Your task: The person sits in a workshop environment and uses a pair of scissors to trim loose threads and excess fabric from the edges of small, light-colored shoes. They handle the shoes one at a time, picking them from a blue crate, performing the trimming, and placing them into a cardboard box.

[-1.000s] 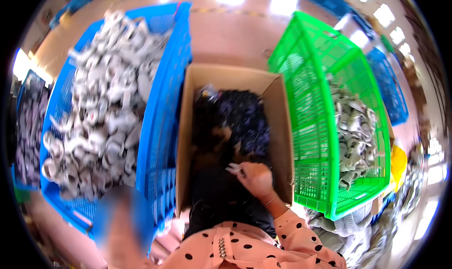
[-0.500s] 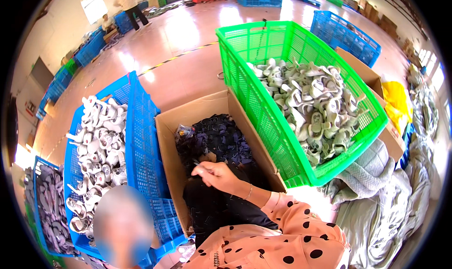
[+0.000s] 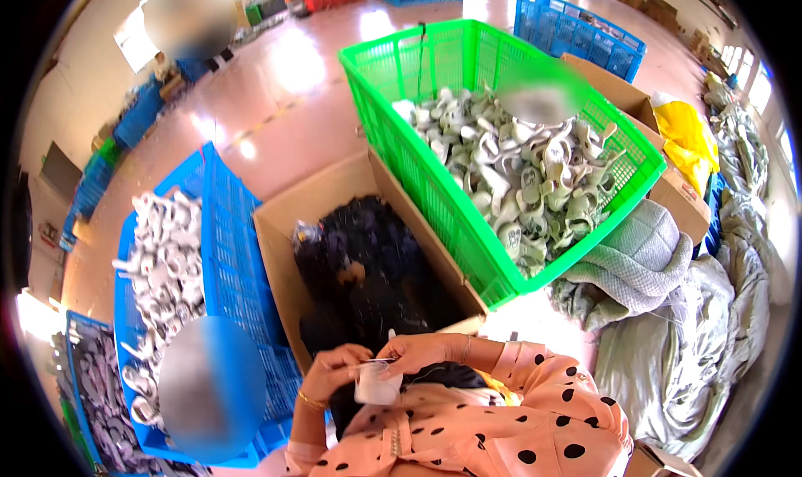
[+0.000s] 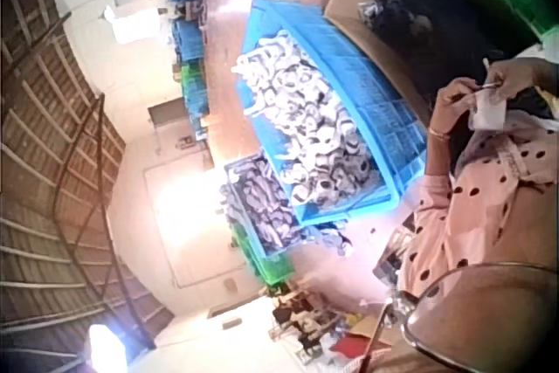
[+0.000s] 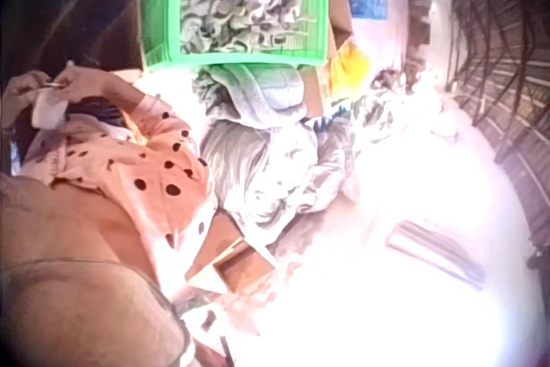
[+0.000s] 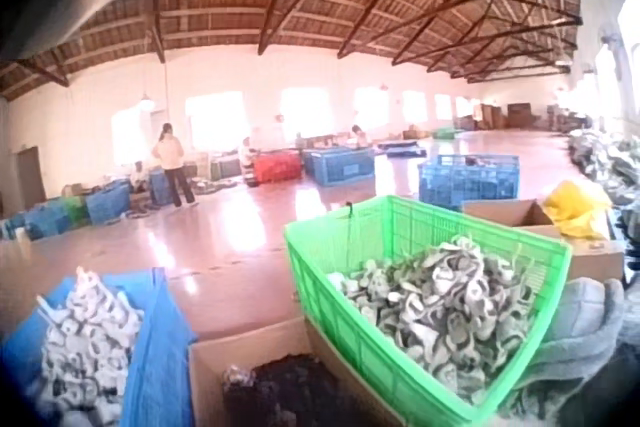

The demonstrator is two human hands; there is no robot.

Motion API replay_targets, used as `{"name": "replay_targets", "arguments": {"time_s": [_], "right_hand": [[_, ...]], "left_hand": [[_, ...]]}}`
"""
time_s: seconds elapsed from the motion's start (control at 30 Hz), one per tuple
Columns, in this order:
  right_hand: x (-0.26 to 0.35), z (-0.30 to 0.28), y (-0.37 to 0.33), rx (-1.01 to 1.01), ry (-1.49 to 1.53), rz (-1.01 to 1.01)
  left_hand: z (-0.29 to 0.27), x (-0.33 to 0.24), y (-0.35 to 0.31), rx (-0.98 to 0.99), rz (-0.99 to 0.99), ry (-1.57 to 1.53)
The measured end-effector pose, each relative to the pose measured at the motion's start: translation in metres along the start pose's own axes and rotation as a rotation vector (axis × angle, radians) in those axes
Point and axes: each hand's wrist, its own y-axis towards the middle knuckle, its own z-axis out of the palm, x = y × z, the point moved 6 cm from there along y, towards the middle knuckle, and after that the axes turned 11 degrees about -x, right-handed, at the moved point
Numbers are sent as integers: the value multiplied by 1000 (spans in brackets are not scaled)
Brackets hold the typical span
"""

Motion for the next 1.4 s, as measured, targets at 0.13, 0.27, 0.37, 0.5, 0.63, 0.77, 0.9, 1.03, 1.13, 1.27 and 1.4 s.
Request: {"name": "replay_targets", "arguments": {"time_s": [0.13,0.27,0.37,0.5,0.63,0.77,0.9,1.03,1.13,1.27,1.4], "right_hand": [[-23,16,-16,-395,-16,285],[-35,36,-21,-664,470,313],[-8,48,-23,-762,548,379],[-12,55,-27,-705,686,341],[-21,57,-31,-657,695,366],[-16,66,-36,-671,682,380],[-23,75,-37,-697,573,356],[-24,85,-37,-658,452,354],[-37,89,-39,-615,448,347],[-42,84,-39,-585,259,355],[-33,47,-53,-635,-98,170]], "left_hand": [[-23,-6,0,-477,99,168],[9,-99,-30,-264,412,-83],[36,-153,-64,69,673,-245],[56,-177,-78,139,918,-508],[45,-156,-94,68,875,-430],[9,-79,-89,-464,444,157],[-10,-16,-77,-557,274,563],[9,-1,-70,-439,268,593],[14,5,-68,-412,108,527],[11,17,-64,-539,257,525],[8,22,-64,-667,355,591]]}}
